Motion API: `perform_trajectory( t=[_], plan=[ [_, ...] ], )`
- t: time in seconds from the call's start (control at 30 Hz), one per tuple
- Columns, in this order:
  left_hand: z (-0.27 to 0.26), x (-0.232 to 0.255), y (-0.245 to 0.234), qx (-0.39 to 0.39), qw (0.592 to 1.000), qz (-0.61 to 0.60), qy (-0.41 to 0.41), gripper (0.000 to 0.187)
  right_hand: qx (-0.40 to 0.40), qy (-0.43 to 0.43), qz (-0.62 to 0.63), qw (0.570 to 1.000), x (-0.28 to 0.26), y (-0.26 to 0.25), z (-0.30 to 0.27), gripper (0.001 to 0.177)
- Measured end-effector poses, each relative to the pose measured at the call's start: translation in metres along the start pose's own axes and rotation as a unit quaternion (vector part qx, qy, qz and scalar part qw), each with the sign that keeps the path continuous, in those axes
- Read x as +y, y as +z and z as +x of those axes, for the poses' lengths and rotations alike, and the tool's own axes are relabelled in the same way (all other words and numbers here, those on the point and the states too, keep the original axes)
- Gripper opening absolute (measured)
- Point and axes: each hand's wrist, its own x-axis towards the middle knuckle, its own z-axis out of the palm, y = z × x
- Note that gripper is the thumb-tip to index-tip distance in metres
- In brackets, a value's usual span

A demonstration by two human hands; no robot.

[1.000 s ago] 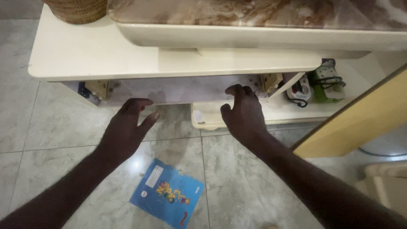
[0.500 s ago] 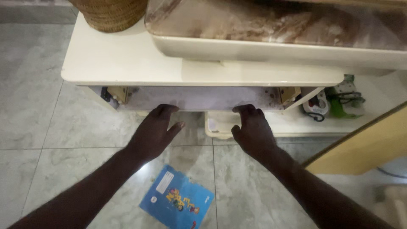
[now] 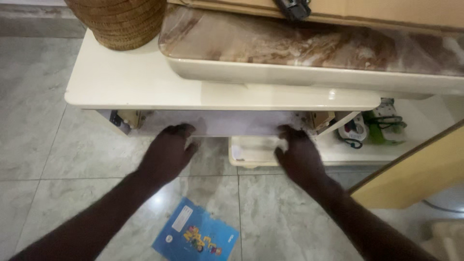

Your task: The person assembles a wooden drawer unit by inserting a wooden panel into a cabinet frame, handling a small white container, and attaching a metal drawer slide. The person then inserts the drawer frame into the cabinet and adjusts its position.

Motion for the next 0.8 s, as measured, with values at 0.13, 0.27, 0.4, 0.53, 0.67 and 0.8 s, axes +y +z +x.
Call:
perform_trajectory(
  t=[0.13, 0.27, 0.4, 0.53, 0.67, 0.8],
  plan=[
    [-0.005, -0.014, -0.003, 0.052, 0.996, -0.047, -0.053, 0.035, 0.028, 0.241, -0.082, 0.967, 0.011, -0.012, 0.003, 0.043],
    [-0.01, -0.027, -0.018, 0.12, 0.991, -0.016, -0.065, 0.034, 0.129, 0.194, -0.083, 0.969, 0.018, -0.034, 0.007, 0.056],
    [-0.017, -0.036, -0.033, 0.142, 0.978, 0.002, -0.153, 0.037, 0.089, 0.229, -0.177, 0.953, 0.024, -0.041, 0.015, 0.056],
    [-0.02, -0.042, -0.043, 0.177, 0.961, 0.089, -0.194, 0.042, 0.067, 0.248, -0.206, 0.944, 0.037, -0.042, 0.017, 0.049],
    [-0.019, -0.048, -0.05, 0.1, 0.958, 0.158, -0.219, 0.043, 0.086, 0.236, -0.173, 0.952, 0.045, -0.044, 0.013, 0.04],
    [-0.014, -0.055, -0.052, 0.093, 0.952, 0.222, -0.188, 0.037, 0.095, 0.228, -0.147, 0.958, 0.046, -0.046, 0.012, 0.038]
  ],
)
